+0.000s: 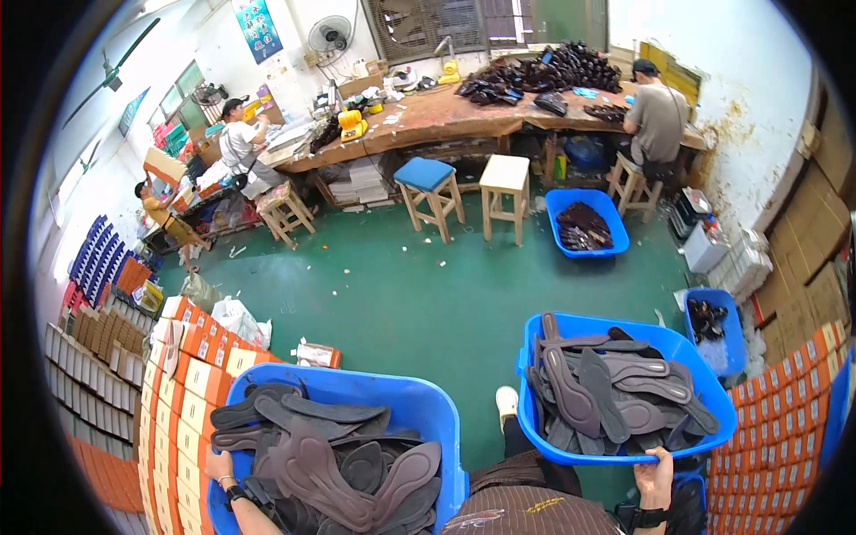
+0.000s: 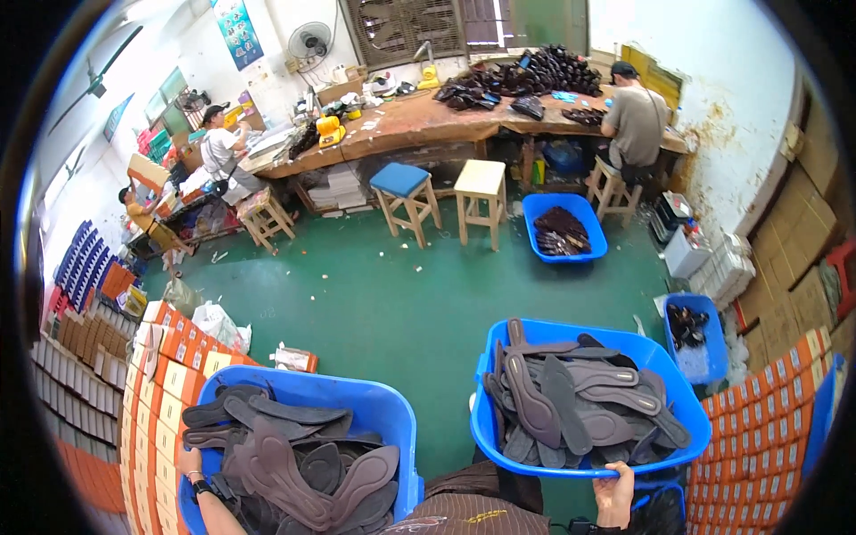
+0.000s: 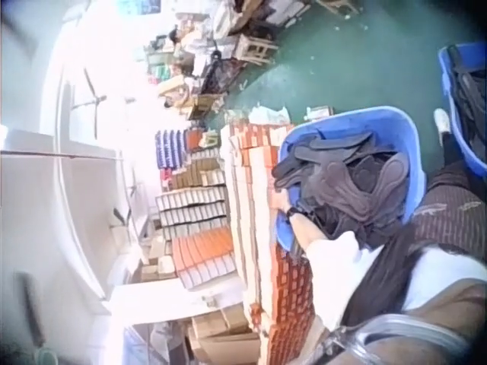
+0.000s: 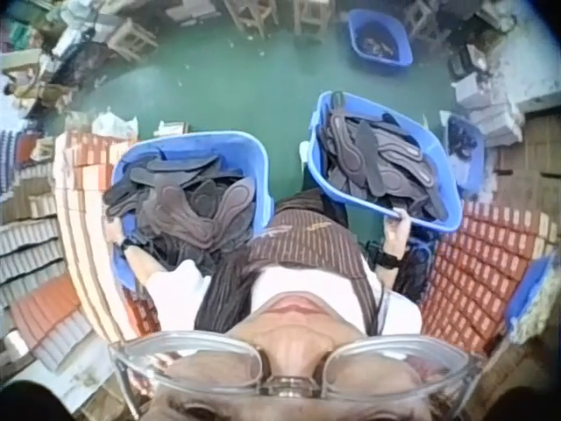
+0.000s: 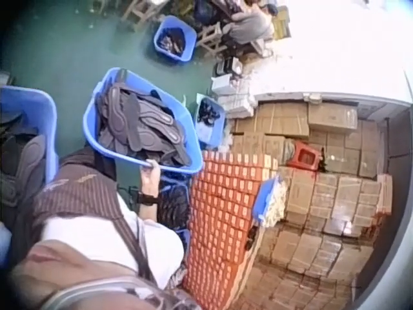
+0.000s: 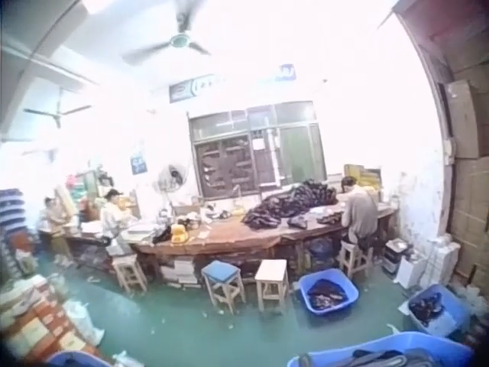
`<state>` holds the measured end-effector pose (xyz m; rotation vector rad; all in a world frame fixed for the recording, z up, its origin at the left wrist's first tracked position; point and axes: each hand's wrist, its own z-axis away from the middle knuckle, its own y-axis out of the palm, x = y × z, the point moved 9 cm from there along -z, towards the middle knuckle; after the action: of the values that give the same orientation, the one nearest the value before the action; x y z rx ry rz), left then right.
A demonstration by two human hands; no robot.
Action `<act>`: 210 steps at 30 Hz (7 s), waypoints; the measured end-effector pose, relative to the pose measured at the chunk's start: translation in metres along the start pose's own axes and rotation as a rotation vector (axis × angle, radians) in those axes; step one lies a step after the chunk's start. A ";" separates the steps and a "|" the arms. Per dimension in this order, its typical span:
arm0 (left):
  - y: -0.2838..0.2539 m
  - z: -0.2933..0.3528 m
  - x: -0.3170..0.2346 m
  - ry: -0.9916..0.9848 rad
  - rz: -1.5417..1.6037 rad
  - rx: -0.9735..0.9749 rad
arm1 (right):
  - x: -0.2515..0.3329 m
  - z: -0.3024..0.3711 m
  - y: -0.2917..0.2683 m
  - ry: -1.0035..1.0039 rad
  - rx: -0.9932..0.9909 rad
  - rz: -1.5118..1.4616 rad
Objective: Picking up, stacking, and transporting bins of shoe insoles in a warehouse area.
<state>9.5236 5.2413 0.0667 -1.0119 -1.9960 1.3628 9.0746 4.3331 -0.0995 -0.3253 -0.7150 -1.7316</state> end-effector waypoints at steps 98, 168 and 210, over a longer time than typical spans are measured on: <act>0.306 -0.694 -1.017 -0.026 -0.007 0.381 | -0.167 -0.649 1.042 0.271 -0.152 -0.227; -0.056 -0.158 -1.829 2.291 1.010 0.242 | -0.140 -0.410 1.126 -0.098 0.146 -0.553; 0.638 -0.554 -1.890 1.372 -0.133 1.092 | -0.182 -0.463 1.462 -0.347 -0.304 -0.159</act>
<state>11.2394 4.1543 -0.3357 -0.7979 -0.2047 0.9243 10.5793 3.9887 -0.1331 -0.8120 -0.7386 -1.9614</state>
